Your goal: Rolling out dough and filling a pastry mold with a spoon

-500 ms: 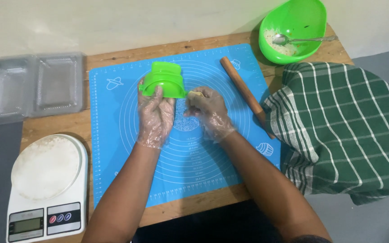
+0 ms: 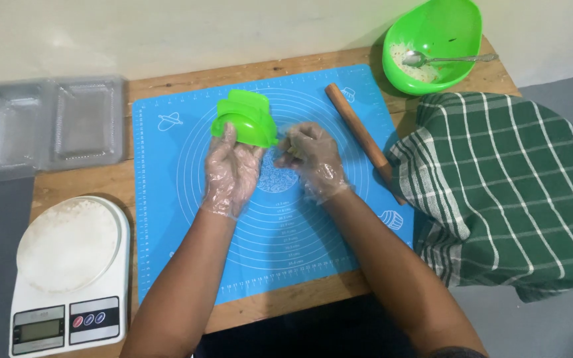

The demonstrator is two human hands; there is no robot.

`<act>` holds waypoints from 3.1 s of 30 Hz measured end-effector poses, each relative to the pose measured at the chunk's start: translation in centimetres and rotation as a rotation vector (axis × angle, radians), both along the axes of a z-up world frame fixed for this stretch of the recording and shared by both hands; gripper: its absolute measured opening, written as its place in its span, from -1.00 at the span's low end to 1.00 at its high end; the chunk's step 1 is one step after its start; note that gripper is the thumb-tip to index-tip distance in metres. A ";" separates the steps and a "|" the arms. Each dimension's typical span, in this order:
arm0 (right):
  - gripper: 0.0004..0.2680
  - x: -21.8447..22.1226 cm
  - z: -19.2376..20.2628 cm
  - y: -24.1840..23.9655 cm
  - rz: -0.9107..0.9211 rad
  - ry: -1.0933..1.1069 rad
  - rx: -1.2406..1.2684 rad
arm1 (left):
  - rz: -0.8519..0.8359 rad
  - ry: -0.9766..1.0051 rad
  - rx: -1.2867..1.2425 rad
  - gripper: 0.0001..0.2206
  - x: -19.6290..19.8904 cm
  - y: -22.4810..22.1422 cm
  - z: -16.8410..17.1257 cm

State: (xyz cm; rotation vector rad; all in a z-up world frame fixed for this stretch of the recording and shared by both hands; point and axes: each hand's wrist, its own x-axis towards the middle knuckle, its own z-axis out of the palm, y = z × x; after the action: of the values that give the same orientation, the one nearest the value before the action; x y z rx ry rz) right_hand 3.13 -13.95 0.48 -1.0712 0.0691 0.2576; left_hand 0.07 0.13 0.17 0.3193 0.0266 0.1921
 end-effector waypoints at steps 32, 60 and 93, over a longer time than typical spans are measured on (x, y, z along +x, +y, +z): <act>-0.72 0.1 -0.1 -0.8 0.003 -0.097 -0.154 | -0.096 0.059 0.163 -0.47 -0.6 0.1 0.1; -0.74 -1.6 0.9 -0.2 0.286 -0.260 -0.382 | 0.027 0.119 0.896 -0.44 -1.8 -1.2 2.1; -0.77 -1.4 3.5 -0.3 0.210 -0.083 -0.334 | 0.147 -0.068 1.311 -0.01 -1.8 0.1 2.0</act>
State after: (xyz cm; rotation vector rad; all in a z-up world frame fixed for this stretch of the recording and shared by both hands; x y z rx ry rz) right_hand 1.77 -14.29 3.97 -1.4225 -0.0780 0.4003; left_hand -1.73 0.18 2.21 1.6204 -0.1527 0.3506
